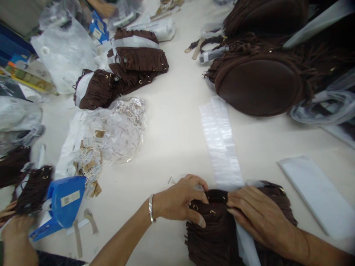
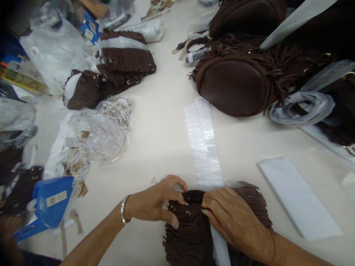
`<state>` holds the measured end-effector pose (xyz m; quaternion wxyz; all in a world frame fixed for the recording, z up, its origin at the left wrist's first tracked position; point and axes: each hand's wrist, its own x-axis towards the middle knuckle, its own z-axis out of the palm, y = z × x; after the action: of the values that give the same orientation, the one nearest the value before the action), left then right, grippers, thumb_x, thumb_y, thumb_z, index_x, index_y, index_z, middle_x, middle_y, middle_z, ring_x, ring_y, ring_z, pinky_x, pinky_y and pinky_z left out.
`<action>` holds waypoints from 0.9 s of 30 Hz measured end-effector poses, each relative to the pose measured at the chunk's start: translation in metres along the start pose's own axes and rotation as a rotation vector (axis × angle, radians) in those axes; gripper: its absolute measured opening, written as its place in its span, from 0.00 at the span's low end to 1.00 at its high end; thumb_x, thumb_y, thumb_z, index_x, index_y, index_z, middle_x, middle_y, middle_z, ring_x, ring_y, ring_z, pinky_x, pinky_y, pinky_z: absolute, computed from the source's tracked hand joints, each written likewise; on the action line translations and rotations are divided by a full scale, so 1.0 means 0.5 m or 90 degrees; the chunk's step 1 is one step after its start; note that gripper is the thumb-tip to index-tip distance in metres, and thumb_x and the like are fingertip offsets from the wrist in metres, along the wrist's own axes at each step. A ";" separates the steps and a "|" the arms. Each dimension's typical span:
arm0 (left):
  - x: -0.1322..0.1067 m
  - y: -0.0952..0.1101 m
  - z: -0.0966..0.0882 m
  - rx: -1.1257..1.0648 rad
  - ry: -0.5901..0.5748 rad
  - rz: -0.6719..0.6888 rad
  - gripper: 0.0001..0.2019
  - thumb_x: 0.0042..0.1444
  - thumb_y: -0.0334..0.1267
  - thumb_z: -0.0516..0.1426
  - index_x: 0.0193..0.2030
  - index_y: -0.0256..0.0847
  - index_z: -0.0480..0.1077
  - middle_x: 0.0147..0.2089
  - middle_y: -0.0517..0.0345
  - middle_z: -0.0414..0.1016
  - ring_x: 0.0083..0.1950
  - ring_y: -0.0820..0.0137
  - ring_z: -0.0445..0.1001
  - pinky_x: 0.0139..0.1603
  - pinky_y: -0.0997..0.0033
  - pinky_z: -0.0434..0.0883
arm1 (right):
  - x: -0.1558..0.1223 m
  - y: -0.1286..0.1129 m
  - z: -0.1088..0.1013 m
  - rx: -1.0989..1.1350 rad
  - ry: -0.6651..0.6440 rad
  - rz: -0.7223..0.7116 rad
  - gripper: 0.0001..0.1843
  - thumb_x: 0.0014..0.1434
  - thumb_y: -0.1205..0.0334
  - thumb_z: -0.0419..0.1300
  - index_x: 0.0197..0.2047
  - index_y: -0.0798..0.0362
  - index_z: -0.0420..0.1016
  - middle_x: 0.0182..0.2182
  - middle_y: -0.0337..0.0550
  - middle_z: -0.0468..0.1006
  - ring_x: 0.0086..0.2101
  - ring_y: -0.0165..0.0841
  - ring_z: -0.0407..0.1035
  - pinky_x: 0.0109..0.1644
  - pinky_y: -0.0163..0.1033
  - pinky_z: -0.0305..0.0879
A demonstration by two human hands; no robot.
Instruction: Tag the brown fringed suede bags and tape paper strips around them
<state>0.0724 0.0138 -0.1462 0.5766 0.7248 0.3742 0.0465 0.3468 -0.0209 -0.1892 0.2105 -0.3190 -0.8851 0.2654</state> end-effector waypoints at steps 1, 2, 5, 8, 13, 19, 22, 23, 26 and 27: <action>0.003 0.003 -0.001 -0.007 -0.008 0.006 0.16 0.47 0.53 0.68 0.41 0.51 0.79 0.56 0.52 0.71 0.61 0.56 0.66 0.63 0.53 0.64 | -0.001 0.000 -0.002 0.009 0.009 -0.005 0.07 0.65 0.69 0.55 0.45 0.53 0.71 0.39 0.45 0.78 0.39 0.37 0.71 0.46 0.44 0.64; 0.005 0.004 -0.002 -0.011 -0.015 0.011 0.15 0.47 0.52 0.68 0.39 0.50 0.79 0.55 0.53 0.72 0.60 0.57 0.67 0.64 0.53 0.63 | -0.001 0.000 -0.004 0.014 0.015 -0.008 0.07 0.65 0.69 0.55 0.45 0.53 0.70 0.38 0.44 0.78 0.39 0.36 0.71 0.46 0.44 0.64; 0.010 0.003 -0.003 -0.011 -0.031 0.018 0.10 0.51 0.49 0.67 0.37 0.48 0.78 0.53 0.54 0.74 0.58 0.58 0.68 0.62 0.56 0.65 | -0.002 0.001 -0.005 0.018 0.009 0.000 0.07 0.64 0.70 0.56 0.46 0.53 0.69 0.39 0.44 0.77 0.39 0.36 0.70 0.46 0.44 0.63; 0.012 -0.004 -0.003 -0.010 -0.046 0.006 0.07 0.54 0.44 0.66 0.37 0.46 0.78 0.52 0.55 0.75 0.53 0.62 0.72 0.55 0.63 0.69 | -0.004 0.004 -0.002 0.020 -0.002 -0.001 0.07 0.64 0.70 0.56 0.46 0.53 0.69 0.39 0.45 0.77 0.38 0.37 0.69 0.45 0.44 0.63; 0.021 -0.006 -0.003 0.050 -0.078 -0.027 0.08 0.52 0.42 0.67 0.36 0.43 0.76 0.50 0.58 0.75 0.46 0.67 0.73 0.43 0.71 0.69 | -0.006 0.007 0.000 0.022 -0.003 -0.004 0.07 0.64 0.70 0.55 0.46 0.54 0.68 0.37 0.45 0.76 0.37 0.36 0.67 0.45 0.45 0.62; 0.024 0.003 0.001 0.110 -0.077 -0.008 0.09 0.55 0.43 0.65 0.34 0.41 0.74 0.50 0.56 0.75 0.49 0.65 0.72 0.46 0.69 0.70 | -0.009 0.005 0.003 0.005 -0.022 0.008 0.06 0.65 0.70 0.54 0.44 0.53 0.68 0.37 0.44 0.75 0.37 0.36 0.67 0.45 0.45 0.61; 0.020 0.005 0.006 0.111 -0.071 0.002 0.08 0.59 0.43 0.62 0.35 0.41 0.74 0.50 0.53 0.76 0.50 0.63 0.72 0.50 0.67 0.71 | -0.010 0.005 0.005 -0.007 -0.031 0.006 0.06 0.64 0.70 0.54 0.44 0.54 0.68 0.37 0.44 0.75 0.36 0.36 0.66 0.45 0.45 0.60; 0.019 0.005 0.008 0.108 -0.071 0.002 0.08 0.60 0.42 0.60 0.36 0.41 0.74 0.51 0.53 0.76 0.51 0.63 0.72 0.51 0.67 0.71 | -0.010 0.005 0.007 -0.011 -0.034 0.005 0.05 0.64 0.70 0.54 0.44 0.54 0.68 0.37 0.44 0.74 0.36 0.36 0.65 0.45 0.45 0.59; 0.015 -0.001 0.008 0.098 -0.079 -0.008 0.06 0.61 0.40 0.59 0.39 0.41 0.74 0.54 0.53 0.75 0.54 0.62 0.71 0.56 0.65 0.70 | -0.006 0.005 0.013 -0.033 -0.039 0.011 0.04 0.65 0.68 0.54 0.42 0.53 0.69 0.35 0.43 0.73 0.35 0.36 0.64 0.44 0.45 0.58; 0.012 -0.003 0.008 0.097 -0.080 -0.017 0.06 0.61 0.39 0.59 0.39 0.41 0.74 0.55 0.53 0.74 0.56 0.62 0.70 0.57 0.65 0.70 | -0.004 0.006 0.016 -0.042 -0.043 0.018 0.04 0.65 0.68 0.54 0.42 0.53 0.69 0.35 0.43 0.73 0.35 0.37 0.64 0.45 0.45 0.58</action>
<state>0.0780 0.0145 -0.1511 0.5428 0.7629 0.3494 -0.0352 0.3453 -0.0230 -0.1975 0.1661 -0.3291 -0.8954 0.2498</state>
